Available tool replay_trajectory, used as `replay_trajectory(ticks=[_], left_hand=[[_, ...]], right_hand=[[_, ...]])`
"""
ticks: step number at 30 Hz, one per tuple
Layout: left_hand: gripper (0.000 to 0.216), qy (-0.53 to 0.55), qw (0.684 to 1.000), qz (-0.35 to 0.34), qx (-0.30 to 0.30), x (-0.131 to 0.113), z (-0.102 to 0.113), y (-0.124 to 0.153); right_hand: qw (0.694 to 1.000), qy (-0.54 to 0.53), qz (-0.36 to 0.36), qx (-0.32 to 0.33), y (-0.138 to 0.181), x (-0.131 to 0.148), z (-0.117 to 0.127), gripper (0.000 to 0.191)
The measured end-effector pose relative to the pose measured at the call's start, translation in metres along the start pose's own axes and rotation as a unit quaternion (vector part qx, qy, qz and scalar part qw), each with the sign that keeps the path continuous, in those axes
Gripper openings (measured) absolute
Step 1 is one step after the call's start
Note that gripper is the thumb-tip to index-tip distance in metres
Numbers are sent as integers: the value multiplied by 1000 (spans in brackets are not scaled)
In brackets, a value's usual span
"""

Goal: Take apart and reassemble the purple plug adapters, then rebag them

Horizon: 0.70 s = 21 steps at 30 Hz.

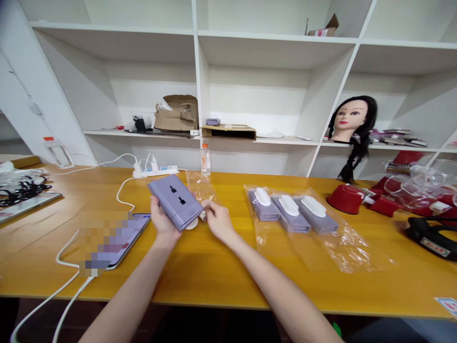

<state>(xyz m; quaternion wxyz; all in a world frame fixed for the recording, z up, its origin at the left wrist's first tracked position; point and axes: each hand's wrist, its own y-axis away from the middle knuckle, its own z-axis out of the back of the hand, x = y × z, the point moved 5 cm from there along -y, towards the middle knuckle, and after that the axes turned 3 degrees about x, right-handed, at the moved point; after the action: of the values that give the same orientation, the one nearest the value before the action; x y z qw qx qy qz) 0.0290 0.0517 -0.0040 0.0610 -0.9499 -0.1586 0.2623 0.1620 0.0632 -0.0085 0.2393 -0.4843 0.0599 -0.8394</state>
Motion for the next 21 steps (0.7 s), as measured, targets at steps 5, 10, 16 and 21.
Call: replay_trajectory(ticks=[5,10,16,21], left_hand=[[63,-21,986,121,112,22,-18,19],[68,-44,970,160,176,37,-21,30],[69,-65,967,129,209,40,-18,32],[72,-46,967,113,222,38,-20,32]], right_hand=[[899,-347,-128,235,28,4,-1,24],[871,-411,-162,213,40,-3,-9,18],[871,-392,-180,237,46,-10,-18,21],[884,-405,-151,181,44,-6,-16,20]])
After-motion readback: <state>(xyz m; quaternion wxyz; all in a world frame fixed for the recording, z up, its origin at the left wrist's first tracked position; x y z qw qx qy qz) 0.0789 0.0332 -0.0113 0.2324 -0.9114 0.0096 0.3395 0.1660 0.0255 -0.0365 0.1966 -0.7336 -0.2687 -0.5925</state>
